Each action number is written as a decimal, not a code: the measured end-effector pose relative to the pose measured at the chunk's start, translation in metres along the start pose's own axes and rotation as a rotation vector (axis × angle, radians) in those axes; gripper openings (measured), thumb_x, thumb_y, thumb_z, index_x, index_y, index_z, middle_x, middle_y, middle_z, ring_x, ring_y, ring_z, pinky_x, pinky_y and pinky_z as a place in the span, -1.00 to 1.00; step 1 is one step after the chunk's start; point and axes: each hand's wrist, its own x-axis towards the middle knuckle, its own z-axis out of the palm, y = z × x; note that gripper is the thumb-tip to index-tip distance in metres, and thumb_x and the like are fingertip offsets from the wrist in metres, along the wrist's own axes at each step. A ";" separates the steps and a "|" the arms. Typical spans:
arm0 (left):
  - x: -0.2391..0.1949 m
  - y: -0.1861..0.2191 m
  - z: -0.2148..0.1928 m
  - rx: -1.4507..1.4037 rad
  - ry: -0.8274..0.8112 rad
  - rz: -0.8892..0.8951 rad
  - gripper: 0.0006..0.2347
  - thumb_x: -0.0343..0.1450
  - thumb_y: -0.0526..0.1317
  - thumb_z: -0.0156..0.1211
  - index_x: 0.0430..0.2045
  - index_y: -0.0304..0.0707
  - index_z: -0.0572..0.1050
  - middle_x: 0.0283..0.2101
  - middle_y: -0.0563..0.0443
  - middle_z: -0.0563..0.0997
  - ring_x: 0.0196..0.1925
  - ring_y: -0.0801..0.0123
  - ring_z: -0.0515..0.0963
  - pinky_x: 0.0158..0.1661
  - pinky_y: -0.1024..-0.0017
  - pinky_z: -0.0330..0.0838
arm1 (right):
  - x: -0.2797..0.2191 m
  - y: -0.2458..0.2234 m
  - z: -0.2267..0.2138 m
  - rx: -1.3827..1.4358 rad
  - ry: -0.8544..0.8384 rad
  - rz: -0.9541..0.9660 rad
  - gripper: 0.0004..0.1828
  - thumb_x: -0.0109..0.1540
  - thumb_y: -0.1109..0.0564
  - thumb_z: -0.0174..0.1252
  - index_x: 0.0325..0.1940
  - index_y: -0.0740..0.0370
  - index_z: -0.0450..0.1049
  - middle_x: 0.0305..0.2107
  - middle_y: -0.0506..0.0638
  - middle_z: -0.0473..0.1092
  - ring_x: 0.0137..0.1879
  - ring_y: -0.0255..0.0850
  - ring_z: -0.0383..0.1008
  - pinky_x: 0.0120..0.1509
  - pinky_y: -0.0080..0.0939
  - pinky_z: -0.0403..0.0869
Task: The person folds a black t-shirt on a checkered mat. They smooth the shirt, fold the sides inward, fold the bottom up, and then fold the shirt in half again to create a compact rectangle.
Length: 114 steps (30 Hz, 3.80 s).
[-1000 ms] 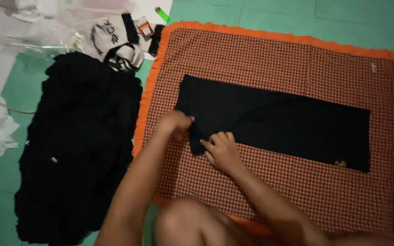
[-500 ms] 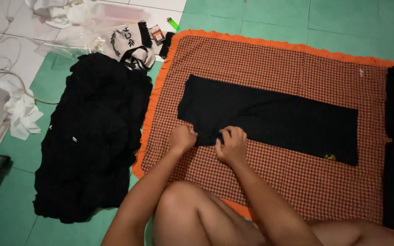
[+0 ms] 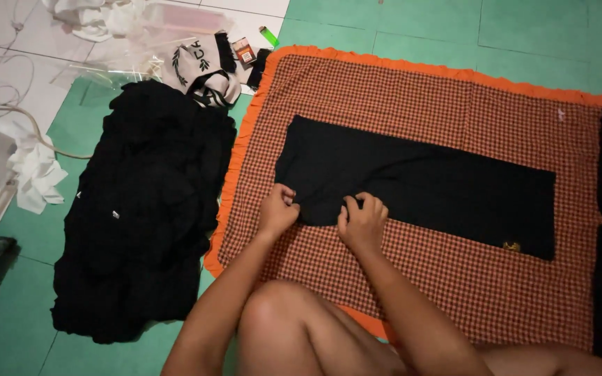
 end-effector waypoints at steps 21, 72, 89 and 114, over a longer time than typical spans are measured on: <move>0.001 0.007 0.001 0.137 -0.129 0.096 -0.72 0.39 -0.16 0.23 -0.06 -0.21 0.43 -0.36 -0.22 0.64 -0.07 -0.16 0.65 -0.07 0.04 0.50 | 0.006 0.009 -0.010 0.499 -0.084 0.285 -0.67 0.10 0.38 0.13 -0.08 0.15 0.46 -0.19 0.02 0.25 -0.26 -0.08 0.43 -0.16 -0.19 0.47; 0.026 0.116 0.171 0.819 0.323 1.010 -0.81 0.21 -0.27 0.33 -0.35 0.02 0.56 -0.32 0.12 0.43 -0.25 0.34 0.49 -0.54 0.51 0.46 | -0.008 0.353 -0.177 -0.150 -0.717 0.528 -0.60 0.22 0.06 0.22 0.17 -0.08 0.55 0.07 0.19 0.45 0.18 0.17 0.52 0.07 0.10 0.58; 0.030 0.124 0.175 0.825 0.249 0.938 -0.88 0.22 -0.18 0.34 -0.49 0.00 0.50 -0.41 0.16 0.46 -0.27 0.33 0.52 -0.56 0.48 0.47 | -0.024 0.390 -0.163 -0.156 -0.468 0.507 -0.83 0.23 0.26 0.19 -0.11 0.17 0.60 -0.21 0.16 0.47 0.03 0.16 0.56 0.04 0.03 0.57; 0.030 0.126 0.167 0.861 0.079 0.984 -0.96 0.34 -0.16 0.29 -0.44 0.03 0.56 -0.44 0.17 0.53 -0.22 0.35 0.54 -0.44 0.46 0.54 | -0.028 0.396 -0.173 -0.074 -0.542 0.628 -0.78 0.23 0.20 0.23 -0.04 0.13 0.62 -0.16 0.31 0.46 0.00 0.21 0.55 -0.04 0.09 0.58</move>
